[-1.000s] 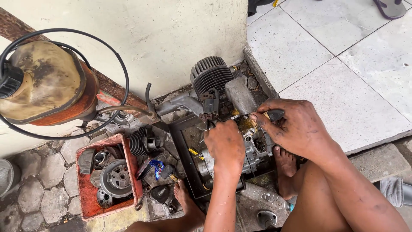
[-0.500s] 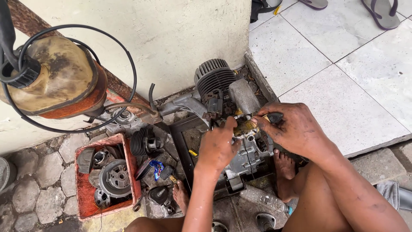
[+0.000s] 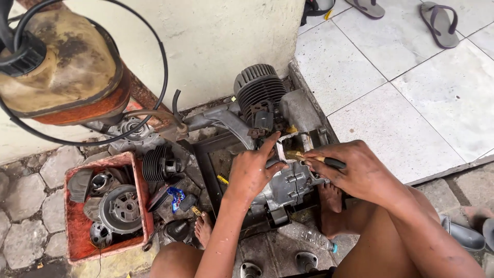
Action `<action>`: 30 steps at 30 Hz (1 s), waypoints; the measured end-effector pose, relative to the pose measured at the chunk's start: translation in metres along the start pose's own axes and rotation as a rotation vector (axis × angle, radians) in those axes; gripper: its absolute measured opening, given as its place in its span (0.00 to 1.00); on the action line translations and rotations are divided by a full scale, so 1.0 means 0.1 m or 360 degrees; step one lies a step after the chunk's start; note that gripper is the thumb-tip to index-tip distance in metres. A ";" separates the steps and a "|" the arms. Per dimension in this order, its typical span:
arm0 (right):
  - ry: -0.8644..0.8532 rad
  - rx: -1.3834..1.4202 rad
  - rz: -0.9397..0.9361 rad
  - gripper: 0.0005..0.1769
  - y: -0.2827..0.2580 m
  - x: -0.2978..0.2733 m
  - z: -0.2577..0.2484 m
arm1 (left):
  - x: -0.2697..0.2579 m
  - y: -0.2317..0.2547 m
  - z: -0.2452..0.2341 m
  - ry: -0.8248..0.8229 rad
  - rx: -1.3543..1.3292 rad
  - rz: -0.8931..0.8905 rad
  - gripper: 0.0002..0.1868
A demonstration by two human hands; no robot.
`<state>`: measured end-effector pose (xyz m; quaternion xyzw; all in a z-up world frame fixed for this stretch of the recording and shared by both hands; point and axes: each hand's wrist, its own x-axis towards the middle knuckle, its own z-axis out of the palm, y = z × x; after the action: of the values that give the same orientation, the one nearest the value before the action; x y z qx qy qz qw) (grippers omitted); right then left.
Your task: The person sits on the floor and uses a brush to scrub and clean the exterior of a disassembled engine block. They focus on removing grime from the cylinder head and surrounding metal surfaces, occasionally adjusting their grip on the engine.
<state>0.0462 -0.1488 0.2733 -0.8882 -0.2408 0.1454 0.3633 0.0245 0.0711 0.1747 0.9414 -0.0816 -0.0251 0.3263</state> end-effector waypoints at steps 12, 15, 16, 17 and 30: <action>0.0156 -0.0169 -0.0107 0.11 -0.11 -0.07 0.11 | 0.03 0.16 -0.13 -0.0161 0.0161 -0.0128 0.39; 0.0278 -0.0103 -0.0030 0.12 0.07 -0.14 0.05 | -0.06 0.23 -0.16 -0.0146 0.0233 -0.0109 0.40; 0.0366 0.0155 -0.0103 0.11 0.21 -0.13 0.07 | -0.12 0.31 -0.23 -0.0106 0.0113 -0.0097 0.40; 0.0472 0.0404 -0.0179 0.09 0.35 -0.11 0.05 | -0.14 0.41 -0.30 -0.0057 -0.0004 -0.0063 0.40; 0.0506 0.0914 0.0079 0.09 0.39 -0.16 -0.04 | -0.11 0.48 0.24 0.0932 0.0589 0.0697 0.25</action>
<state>0.0465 -0.1835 0.2495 -0.7667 -0.1085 0.0757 0.6282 0.0048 0.0207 0.1853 0.9119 -0.1869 0.3291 0.1585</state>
